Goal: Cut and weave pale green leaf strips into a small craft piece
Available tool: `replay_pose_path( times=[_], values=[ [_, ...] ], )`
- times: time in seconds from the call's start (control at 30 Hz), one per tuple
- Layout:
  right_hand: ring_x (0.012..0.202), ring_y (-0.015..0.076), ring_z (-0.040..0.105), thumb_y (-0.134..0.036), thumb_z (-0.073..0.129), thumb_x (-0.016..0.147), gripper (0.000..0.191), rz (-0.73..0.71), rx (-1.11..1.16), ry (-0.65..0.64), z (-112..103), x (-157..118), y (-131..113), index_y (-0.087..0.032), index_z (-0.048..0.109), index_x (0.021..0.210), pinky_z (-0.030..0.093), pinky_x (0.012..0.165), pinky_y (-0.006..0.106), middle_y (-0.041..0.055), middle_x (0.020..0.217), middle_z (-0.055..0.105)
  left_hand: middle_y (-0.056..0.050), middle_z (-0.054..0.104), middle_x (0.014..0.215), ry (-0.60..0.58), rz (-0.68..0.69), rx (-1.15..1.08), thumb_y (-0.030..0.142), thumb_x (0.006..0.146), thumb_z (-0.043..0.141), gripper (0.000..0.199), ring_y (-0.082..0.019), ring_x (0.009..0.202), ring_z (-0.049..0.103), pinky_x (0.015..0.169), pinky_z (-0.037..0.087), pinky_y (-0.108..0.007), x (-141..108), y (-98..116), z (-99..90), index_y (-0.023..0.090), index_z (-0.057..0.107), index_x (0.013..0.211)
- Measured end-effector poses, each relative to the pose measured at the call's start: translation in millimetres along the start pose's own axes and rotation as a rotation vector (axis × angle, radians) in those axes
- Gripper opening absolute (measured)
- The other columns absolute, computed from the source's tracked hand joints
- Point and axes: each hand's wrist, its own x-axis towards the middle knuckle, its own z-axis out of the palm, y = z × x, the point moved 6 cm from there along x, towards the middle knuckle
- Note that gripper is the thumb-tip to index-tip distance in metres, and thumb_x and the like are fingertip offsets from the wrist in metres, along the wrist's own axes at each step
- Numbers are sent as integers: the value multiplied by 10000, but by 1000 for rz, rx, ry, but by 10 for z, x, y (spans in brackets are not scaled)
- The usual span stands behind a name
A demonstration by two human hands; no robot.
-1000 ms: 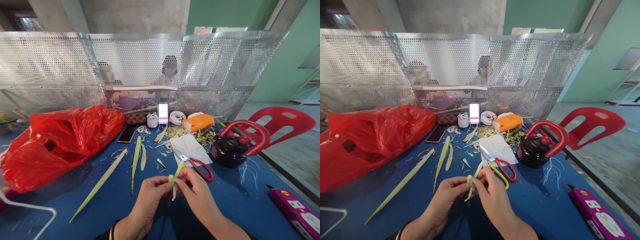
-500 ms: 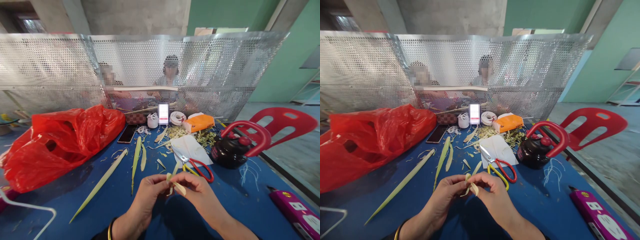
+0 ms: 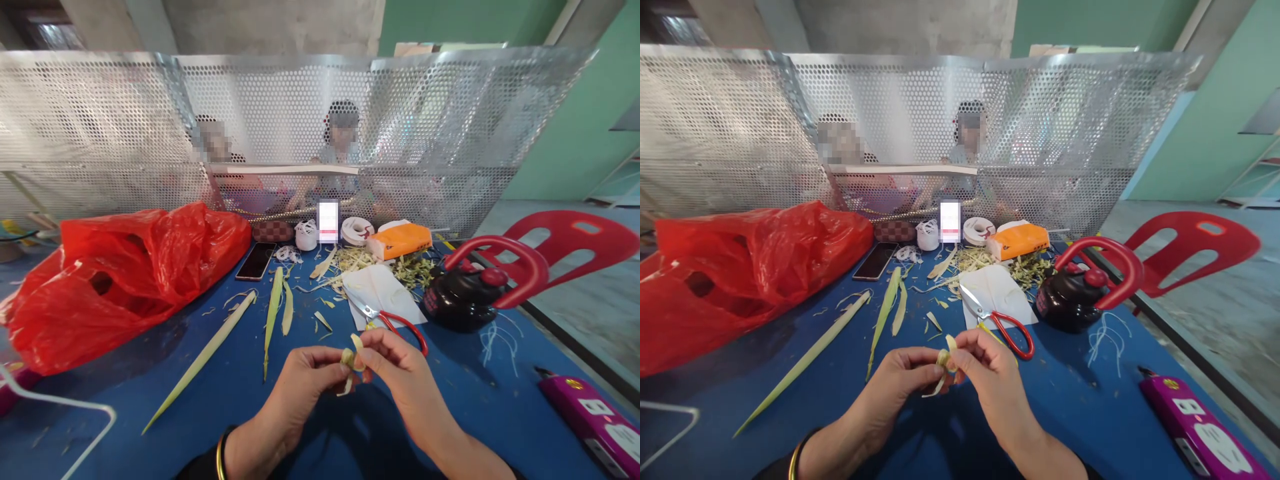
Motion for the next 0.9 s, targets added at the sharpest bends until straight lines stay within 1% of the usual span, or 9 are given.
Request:
replay_pose_path(
  times=[0.1, 0.17, 0.23, 0.37, 0.53, 0.67, 0.8, 0.9],
  values=[
    [623, 141, 539, -329, 621, 832, 178, -113, -168, 16, -33, -5, -65, -194, 624, 717, 470, 597, 253, -1, 676, 597, -71, 704, 663, 54, -23, -8, 288, 640, 765, 238, -119, 590, 557, 628, 411, -234, 12, -35, -48, 124, 791, 811],
    [648, 147, 526, -301, 607, 845, 194, -211, -277, -1, -29, -15, -140, -199, 600, 680, 451, 600, 254, -2, 690, 574, -69, 705, 666, 80, -28, -21, 289, 634, 775, 229, -124, 603, 575, 648, 427, -237, 21, -51, -77, 123, 786, 790],
    [661, 149, 522, -266, 600, 847, 198, -265, -351, -33, -7, -23, -189, -202, 584, 661, 441, 610, 258, -4, 695, 562, -62, 696, 650, 92, -16, -43, 293, 624, 788, 225, -122, 605, 577, 653, 434, -235, 29, -52, -96, 118, 781, 766],
    [659, 145, 529, -247, 600, 848, 195, -248, -426, -65, 25, -21, -172, -201, 589, 659, 438, 609, 254, -10, 696, 553, -54, 685, 638, 103, -2, -56, 300, 615, 803, 246, -117, 601, 563, 631, 421, -224, 33, -53, -104, 117, 783, 779],
    [669, 150, 554, -256, 580, 866, 194, -226, -501, -47, 24, -23, -106, -202, 608, 682, 440, 612, 254, -6, 698, 585, -45, 665, 596, 99, 28, -6, 322, 618, 793, 262, -102, 548, 507, 577, 380, -222, 23, -52, -74, 118, 786, 782],
    [658, 153, 567, -257, 566, 869, 197, -242, -574, -24, 22, -38, -121, -205, 602, 682, 441, 606, 257, -2, 691, 601, -30, 637, 565, 107, 61, 22, 325, 613, 787, 266, -95, 518, 455, 553, 355, -230, 17, -37, -62, 116, 790, 778],
    [654, 154, 573, -228, 559, 857, 204, -259, -595, -17, 28, -50, -158, -206, 595, 657, 445, 613, 263, -2, 681, 605, -42, 651, 584, 101, 41, 14, 351, 605, 800, 300, -103, 529, 474, 565, 368, -237, 17, -34, -51, 113, 791, 788],
    [658, 153, 574, -209, 561, 850, 196, -256, -602, -19, 31, -43, -159, -206, 599, 658, 446, 618, 265, -3, 689, 606, -54, 663, 607, 85, 17, -17, 332, 609, 802, 272, -115, 562, 516, 588, 389, -236, 18, -42, -43, 109, 787, 765]
  ],
)
